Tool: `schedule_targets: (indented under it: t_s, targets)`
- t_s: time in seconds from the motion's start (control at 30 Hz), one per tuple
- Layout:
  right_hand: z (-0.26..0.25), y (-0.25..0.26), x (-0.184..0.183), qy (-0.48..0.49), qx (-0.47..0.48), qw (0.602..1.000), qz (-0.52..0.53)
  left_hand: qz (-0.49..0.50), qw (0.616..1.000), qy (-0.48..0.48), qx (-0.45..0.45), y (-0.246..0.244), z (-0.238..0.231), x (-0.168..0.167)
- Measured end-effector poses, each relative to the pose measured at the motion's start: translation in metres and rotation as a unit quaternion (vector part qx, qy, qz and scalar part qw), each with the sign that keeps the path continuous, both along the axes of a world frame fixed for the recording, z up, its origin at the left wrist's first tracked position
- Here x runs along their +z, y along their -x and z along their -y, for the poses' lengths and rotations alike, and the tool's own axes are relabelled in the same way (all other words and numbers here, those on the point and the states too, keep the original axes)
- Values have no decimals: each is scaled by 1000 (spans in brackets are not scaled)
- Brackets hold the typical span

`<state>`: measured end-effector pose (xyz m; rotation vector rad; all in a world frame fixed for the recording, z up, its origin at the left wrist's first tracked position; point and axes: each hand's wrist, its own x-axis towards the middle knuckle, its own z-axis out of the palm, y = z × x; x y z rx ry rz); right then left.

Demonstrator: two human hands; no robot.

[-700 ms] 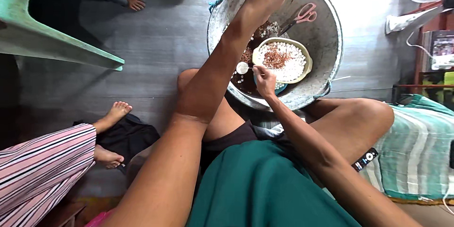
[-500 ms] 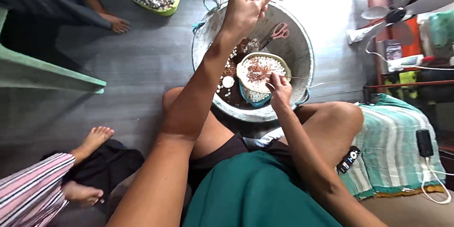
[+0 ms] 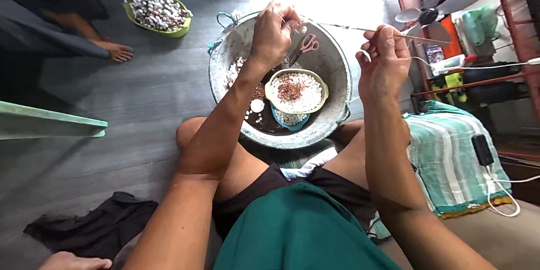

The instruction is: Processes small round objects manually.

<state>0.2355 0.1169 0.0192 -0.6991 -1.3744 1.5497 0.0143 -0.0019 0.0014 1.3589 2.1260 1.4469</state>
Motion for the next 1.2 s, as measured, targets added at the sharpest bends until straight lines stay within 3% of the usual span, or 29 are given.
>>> schedule_targets:
  t_s: [0.23,1.2]
  targets:
    - [-2,12,-8,9,-4,1000,3,-44,999,9,9,0,4,4]
    - [1,15,-6,-27,-19,999,13,-52,999,3,2,-3,4,6]
